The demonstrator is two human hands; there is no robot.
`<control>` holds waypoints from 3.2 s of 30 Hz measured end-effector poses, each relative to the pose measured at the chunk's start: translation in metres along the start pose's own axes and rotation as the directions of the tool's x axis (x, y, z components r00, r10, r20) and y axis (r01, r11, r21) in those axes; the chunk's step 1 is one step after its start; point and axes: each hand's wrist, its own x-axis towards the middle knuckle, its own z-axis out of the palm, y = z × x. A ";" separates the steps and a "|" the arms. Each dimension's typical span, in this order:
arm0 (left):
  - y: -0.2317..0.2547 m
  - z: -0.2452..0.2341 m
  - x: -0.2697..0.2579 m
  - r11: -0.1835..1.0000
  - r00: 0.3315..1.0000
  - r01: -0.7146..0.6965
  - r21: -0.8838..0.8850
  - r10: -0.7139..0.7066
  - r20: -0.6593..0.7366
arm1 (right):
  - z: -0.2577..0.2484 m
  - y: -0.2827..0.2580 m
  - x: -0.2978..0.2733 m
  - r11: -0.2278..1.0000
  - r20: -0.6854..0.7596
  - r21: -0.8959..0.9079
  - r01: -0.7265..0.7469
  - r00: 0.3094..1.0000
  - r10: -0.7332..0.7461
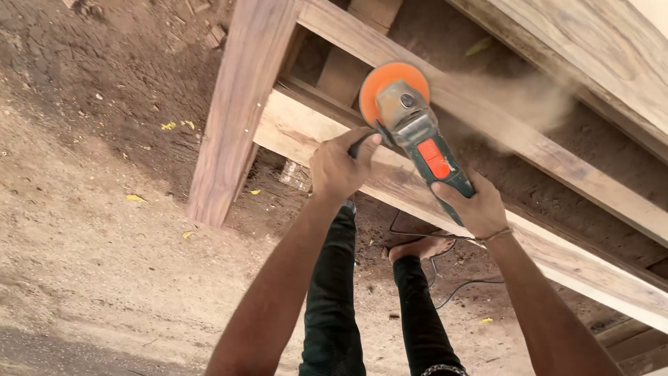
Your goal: Sanding the surfaces of a wooden door or frame structure using an angle grinder with a sanding disc.
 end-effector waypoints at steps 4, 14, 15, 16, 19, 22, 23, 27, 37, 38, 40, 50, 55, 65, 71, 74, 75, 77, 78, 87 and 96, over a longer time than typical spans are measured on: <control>0.034 0.017 -0.021 0.994 0.996 -0.079 -0.075 0.076 -0.040 | -0.015 0.027 -0.017 0.995 -0.035 0.093 -0.017 0.999 0.021; 0.064 0.108 -0.053 0.987 0.987 -0.159 -0.010 0.159 0.021 | -0.044 0.140 -0.054 0.959 -0.087 0.278 0.044 0.996 -0.021; 0.070 0.116 -0.055 0.989 0.988 -0.147 -0.006 0.147 0.051 | -0.048 0.153 -0.057 0.955 -0.067 0.295 -0.034 0.996 0.057; 0.076 0.124 -0.057 0.991 0.988 -0.136 -0.001 0.135 0.080 | -0.050 0.165 -0.059 0.944 -0.046 0.311 -0.113 0.990 0.133; 0.083 0.157 -0.063 0.991 0.976 -0.134 0.028 0.127 0.176 | -0.053 0.211 -0.067 0.927 -0.082 0.362 -0.096 0.988 0.135; 0.093 0.191 -0.065 0.981 0.942 -0.163 0.100 0.125 0.312 | -0.055 0.245 -0.079 0.855 -0.060 0.502 -0.129 0.981 0.184; 0.097 0.195 -0.063 0.981 0.940 -0.167 0.099 0.128 0.315 | -0.050 0.270 -0.078 0.855 -0.064 0.503 -0.129 0.980 0.186; 0.089 0.191 -0.050 0.958 0.882 -0.205 0.202 0.092 0.462 | -0.029 0.291 -0.066 0.814 -0.018 0.565 -0.132 0.985 0.173; -0.006 0.003 0.032 0.988 0.993 -0.103 0.112 0.109 -0.049 | 0.008 -0.006 0.022 0.990 0.048 0.137 0.012 0.999 -0.019; -0.010 0.003 0.032 0.988 0.993 -0.105 0.116 0.111 -0.045 | 0.007 -0.010 0.024 0.990 0.046 0.144 0.010 0.999 -0.017; -0.018 0.007 0.034 0.987 0.986 -0.145 0.065 0.150 -0.079 | 0.002 -0.017 0.024 0.970 -0.052 0.141 0.200 0.980 -0.194; 0.070 0.101 -0.023 0.999 0.995 -0.034 0.028 0.032 0.095 | -0.061 0.090 -0.031 0.992 -0.091 0.118 -0.044 0.994 0.055; 0.096 0.150 -0.045 0.992 0.986 -0.127 0.028 0.123 0.110 | -0.091 0.132 -0.053 0.989 -0.124 0.114 -0.098 0.986 0.112; 0.136 0.252 -0.082 0.991 0.968 -0.107 0.075 0.087 0.236 | -0.127 0.249 -0.081 0.970 -0.194 0.235 -0.061 0.975 0.109; 0.161 0.309 -0.099 0.983 0.952 -0.157 0.095 0.125 0.280 | -0.154 0.307 -0.093 0.936 -0.166 0.281 -0.213 0.950 0.266; 0.171 0.339 -0.108 0.978 0.945 -0.184 0.103 0.147 0.291 | -0.165 0.339 -0.097 0.947 -0.198 0.287 -0.145 0.958 0.206; 0.175 0.348 -0.110 0.975 0.943 -0.196 0.106 0.158 0.293 | -0.169 0.349 -0.099 0.944 -0.206 0.285 -0.167 0.951 0.230; 0.180 0.368 -0.116 0.971 0.938 -0.212 0.115 0.169 0.302 | -0.175 0.370 -0.103 0.937 -0.214 0.293 -0.192 0.942 0.260; 0.182 0.378 -0.120 0.971 0.936 -0.203 0.129 0.154 0.318 | -0.177 0.381 -0.106 0.945 -0.234 0.273 -0.181 0.940 0.248; 0.215 0.477 -0.137 0.893 0.804 -0.352 0.280 0.135 0.580 | -0.174 0.477 -0.142 0.750 -0.125 0.603 -0.273 0.896 0.427; 0.167 0.384 -0.101 0.834 0.796 -0.469 0.291 0.256 0.548 | -0.121 0.410 -0.083 0.731 0.076 0.620 -0.285 0.949 0.306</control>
